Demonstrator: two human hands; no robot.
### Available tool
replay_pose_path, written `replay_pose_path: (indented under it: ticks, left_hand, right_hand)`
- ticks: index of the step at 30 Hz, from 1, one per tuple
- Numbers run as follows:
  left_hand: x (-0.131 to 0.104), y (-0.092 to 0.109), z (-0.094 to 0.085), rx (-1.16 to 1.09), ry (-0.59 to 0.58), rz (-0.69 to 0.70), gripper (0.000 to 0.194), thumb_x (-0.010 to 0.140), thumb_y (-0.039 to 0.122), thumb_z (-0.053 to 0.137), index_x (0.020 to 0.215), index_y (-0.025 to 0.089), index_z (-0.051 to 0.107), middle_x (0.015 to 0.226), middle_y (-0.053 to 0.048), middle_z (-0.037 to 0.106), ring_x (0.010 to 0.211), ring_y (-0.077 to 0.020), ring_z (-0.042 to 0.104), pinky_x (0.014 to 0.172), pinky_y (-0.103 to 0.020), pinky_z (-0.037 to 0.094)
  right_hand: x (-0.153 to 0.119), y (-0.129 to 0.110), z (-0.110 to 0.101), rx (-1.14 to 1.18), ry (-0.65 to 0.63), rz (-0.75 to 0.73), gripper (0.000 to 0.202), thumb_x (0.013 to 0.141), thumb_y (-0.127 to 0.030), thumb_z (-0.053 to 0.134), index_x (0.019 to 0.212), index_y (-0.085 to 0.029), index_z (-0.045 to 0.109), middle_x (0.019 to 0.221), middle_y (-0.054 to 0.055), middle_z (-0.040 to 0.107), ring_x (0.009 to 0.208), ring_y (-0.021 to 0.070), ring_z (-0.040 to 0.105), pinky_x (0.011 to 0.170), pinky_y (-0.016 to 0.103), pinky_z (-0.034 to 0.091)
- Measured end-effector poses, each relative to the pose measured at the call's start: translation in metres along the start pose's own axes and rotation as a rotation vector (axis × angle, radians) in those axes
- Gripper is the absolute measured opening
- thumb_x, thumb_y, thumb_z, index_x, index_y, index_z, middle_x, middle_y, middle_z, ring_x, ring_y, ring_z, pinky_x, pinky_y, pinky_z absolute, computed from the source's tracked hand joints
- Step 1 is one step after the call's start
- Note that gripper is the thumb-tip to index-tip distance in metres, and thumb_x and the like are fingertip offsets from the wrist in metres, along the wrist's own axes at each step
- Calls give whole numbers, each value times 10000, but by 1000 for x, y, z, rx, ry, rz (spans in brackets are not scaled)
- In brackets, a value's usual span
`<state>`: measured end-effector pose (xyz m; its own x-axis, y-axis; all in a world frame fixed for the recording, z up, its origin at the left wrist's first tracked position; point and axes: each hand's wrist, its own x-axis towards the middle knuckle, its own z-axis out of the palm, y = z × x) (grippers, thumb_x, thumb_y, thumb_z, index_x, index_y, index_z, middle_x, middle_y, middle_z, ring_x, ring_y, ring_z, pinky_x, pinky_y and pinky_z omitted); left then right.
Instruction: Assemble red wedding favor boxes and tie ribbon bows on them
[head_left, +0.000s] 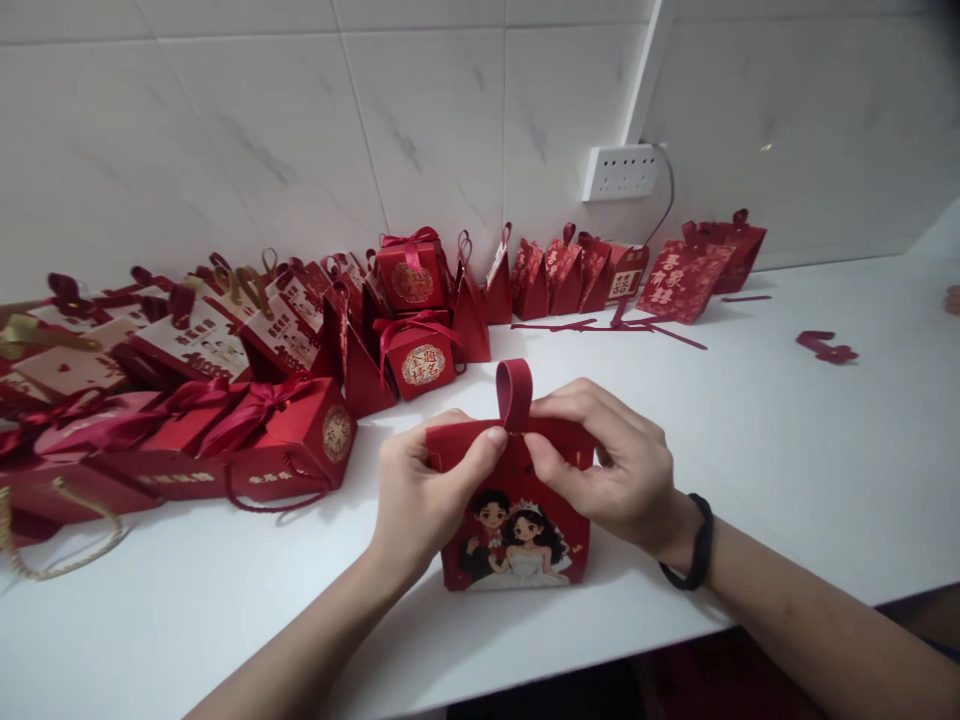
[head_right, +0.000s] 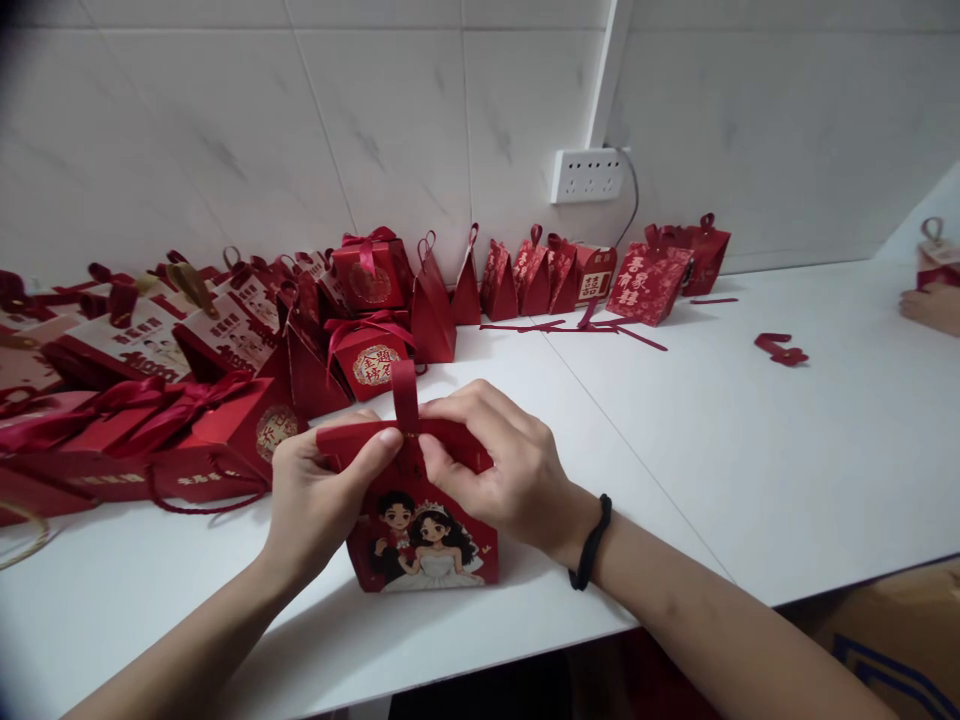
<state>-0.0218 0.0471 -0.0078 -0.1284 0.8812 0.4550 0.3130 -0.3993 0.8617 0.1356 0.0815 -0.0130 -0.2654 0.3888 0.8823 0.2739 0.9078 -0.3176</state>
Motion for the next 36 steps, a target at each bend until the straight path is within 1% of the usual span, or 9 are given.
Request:
replay_pose_path:
  ticks: [7, 12, 16, 17, 20, 22, 27, 32, 36]
  left_hand:
    - [-2, 0, 0, 12, -4, 35, 301, 758, 268, 629, 508, 151, 511, 504, 47, 463, 461, -56, 398, 410, -156, 335]
    - [-1, 0, 0, 70, 21, 43, 279, 746, 290, 632, 519, 149, 552, 504, 37, 517, 462, -69, 451, 412, -158, 365]
    - [0, -1, -1, 128, 66, 44, 257, 732, 319, 636, 541, 150, 603, 519, 29, 580, 477, -88, 507, 427, -166, 401]
    - [1, -1, -1, 135, 72, 51, 255, 731, 318, 640, 542, 149, 606, 521, 31, 585, 478, -86, 508, 427, -163, 403]
    - [1, -4, -2, 150, 64, 108, 248, 730, 285, 653, 531, 148, 597, 515, 44, 576, 471, -69, 492, 423, -139, 399]
    - [1, -5, -2, 160, 61, 154, 250, 731, 266, 656, 522, 148, 586, 504, 52, 563, 466, -60, 482, 418, -125, 396]
    - [1, -7, -2, 177, 82, 203, 275, 724, 282, 659, 499, 149, 573, 480, 54, 539, 444, -55, 460, 387, -116, 382]
    - [1, -9, -1, 192, 105, 212, 237, 717, 295, 662, 531, 156, 617, 496, 53, 580, 444, -57, 483, 398, -114, 400]
    - [1, -10, -2, 222, 128, 220, 216, 707, 301, 670, 543, 164, 637, 521, 47, 616, 464, -70, 520, 429, -131, 427]
  right_hand:
    - [1, -4, 0, 58, -11, 93, 70, 831, -141, 570, 848, -207, 585, 763, -2, 627, 693, 123, 592, 628, 249, 503]
    - [-4, -4, 5, 95, -3, 191, 75, 826, -158, 551, 877, -213, 547, 803, -3, 616, 722, 119, 596, 660, 247, 507]
    - [-8, -3, 9, 233, -3, 306, 343, 778, -218, 604, 1090, -208, 462, 854, -10, 604, 658, 100, 591, 593, 221, 508]
    - [-7, -3, 9, 253, -7, 316, 355, 776, -224, 609, 1098, -204, 462, 850, -14, 606, 644, 93, 588, 593, 216, 508]
    - [-4, -5, 8, 233, 20, 295, 136, 798, -203, 577, 930, -194, 545, 811, -20, 625, 669, 88, 598, 653, 213, 512]
    - [-2, -6, 7, 209, 46, 261, 9, 807, -187, 559, 814, -188, 563, 771, -22, 629, 693, 91, 606, 680, 212, 512]
    - [-2, -4, 6, 166, 39, 174, 38, 819, -198, 560, 785, -180, 565, 742, -21, 620, 689, 89, 600, 666, 210, 512]
    - [-1, -1, 6, 142, 42, 153, 27, 809, -186, 543, 788, -178, 556, 762, -17, 632, 689, 86, 606, 651, 203, 518]
    - [-1, 0, 7, 142, 62, 90, 54, 796, -221, 579, 826, -178, 566, 806, -6, 653, 710, 93, 618, 665, 216, 533]
